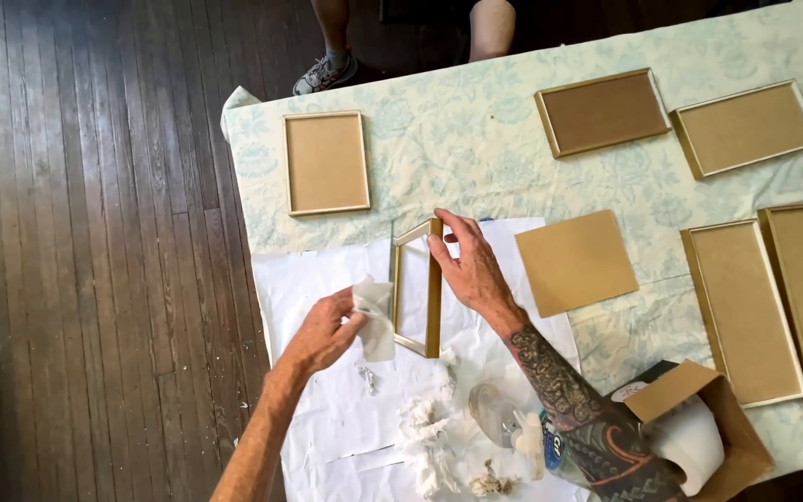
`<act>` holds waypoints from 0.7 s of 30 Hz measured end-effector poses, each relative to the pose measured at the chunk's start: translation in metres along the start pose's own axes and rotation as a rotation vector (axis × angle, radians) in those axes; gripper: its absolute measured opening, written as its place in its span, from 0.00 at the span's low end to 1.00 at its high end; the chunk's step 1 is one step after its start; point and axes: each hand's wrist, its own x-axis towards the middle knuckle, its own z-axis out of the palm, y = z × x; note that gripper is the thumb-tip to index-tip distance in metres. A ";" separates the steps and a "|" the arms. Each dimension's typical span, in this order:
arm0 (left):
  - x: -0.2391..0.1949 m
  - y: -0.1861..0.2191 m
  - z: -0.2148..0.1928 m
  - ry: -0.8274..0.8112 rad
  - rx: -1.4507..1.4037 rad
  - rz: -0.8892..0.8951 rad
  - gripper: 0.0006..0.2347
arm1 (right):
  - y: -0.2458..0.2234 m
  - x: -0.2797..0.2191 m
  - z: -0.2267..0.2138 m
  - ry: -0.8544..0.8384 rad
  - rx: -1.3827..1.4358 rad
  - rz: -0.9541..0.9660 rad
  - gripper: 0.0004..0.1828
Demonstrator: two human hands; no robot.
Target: Cleaning glass panes with paper towels and liquid cleaner before assembling them into wooden picture frames.
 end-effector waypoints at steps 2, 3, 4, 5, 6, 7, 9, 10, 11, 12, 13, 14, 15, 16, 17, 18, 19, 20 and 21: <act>0.008 -0.019 0.014 -0.067 0.007 0.009 0.12 | -0.001 0.001 0.001 -0.047 -0.025 0.024 0.32; 0.007 -0.015 0.017 -0.065 0.008 0.007 0.12 | 0.002 0.002 0.002 -0.048 -0.024 0.023 0.32; 0.007 -0.011 0.023 -0.101 0.021 0.007 0.12 | 0.005 0.003 0.003 -0.043 -0.029 0.015 0.31; 0.007 -0.006 0.028 -0.137 0.034 0.006 0.12 | 0.008 0.004 0.002 -0.039 -0.034 0.006 0.31; 0.003 -0.006 0.026 -0.135 0.034 0.012 0.12 | 0.009 0.003 0.002 -0.035 -0.037 0.002 0.31; 0.000 -0.007 0.024 -0.105 0.011 0.011 0.13 | 0.010 0.002 0.001 -0.022 -0.037 0.006 0.32; -0.011 -0.034 0.018 -0.076 -0.011 0.018 0.13 | 0.029 0.000 0.009 -0.001 -0.038 0.008 0.33; -0.009 -0.059 0.014 0.033 -0.114 -0.033 0.14 | 0.046 0.005 0.012 0.079 -0.061 -0.042 0.31; -0.006 -0.081 0.008 0.138 -0.219 -0.084 0.16 | 0.060 0.011 0.012 0.159 -0.083 -0.092 0.30; 0.005 -0.111 0.020 0.152 -0.211 -0.027 0.16 | 0.072 0.012 0.012 0.195 -0.099 -0.136 0.30; 0.010 -0.139 0.030 0.258 -0.225 -0.230 0.07 | 0.084 0.015 0.011 0.231 -0.145 -0.100 0.30; -0.002 -0.169 0.034 0.363 -0.236 -0.443 0.10 | 0.098 0.014 0.019 0.265 -0.176 -0.056 0.31; 0.025 -0.204 0.052 0.376 -0.229 -0.396 0.10 | 0.100 0.019 0.011 0.299 -0.178 -0.092 0.31; 0.040 -0.237 0.066 0.257 -0.109 -0.612 0.10 | 0.103 0.020 0.010 0.272 -0.160 0.008 0.30; 0.054 -0.269 0.076 0.142 0.015 -0.828 0.26 | 0.107 0.022 0.010 0.243 -0.140 0.107 0.30; 0.060 -0.242 0.079 0.151 0.018 -0.815 0.26 | 0.111 0.027 0.008 0.252 -0.138 0.094 0.30; 0.068 -0.218 0.082 0.207 0.079 -0.900 0.27 | 0.117 0.032 0.008 0.257 -0.133 0.170 0.29; 0.074 -0.194 0.090 0.259 0.138 -0.988 0.30 | 0.126 0.036 0.007 0.259 -0.130 0.252 0.27; 0.086 -0.202 0.104 0.264 0.138 -0.978 0.30 | 0.126 0.038 0.000 0.266 -0.130 0.244 0.27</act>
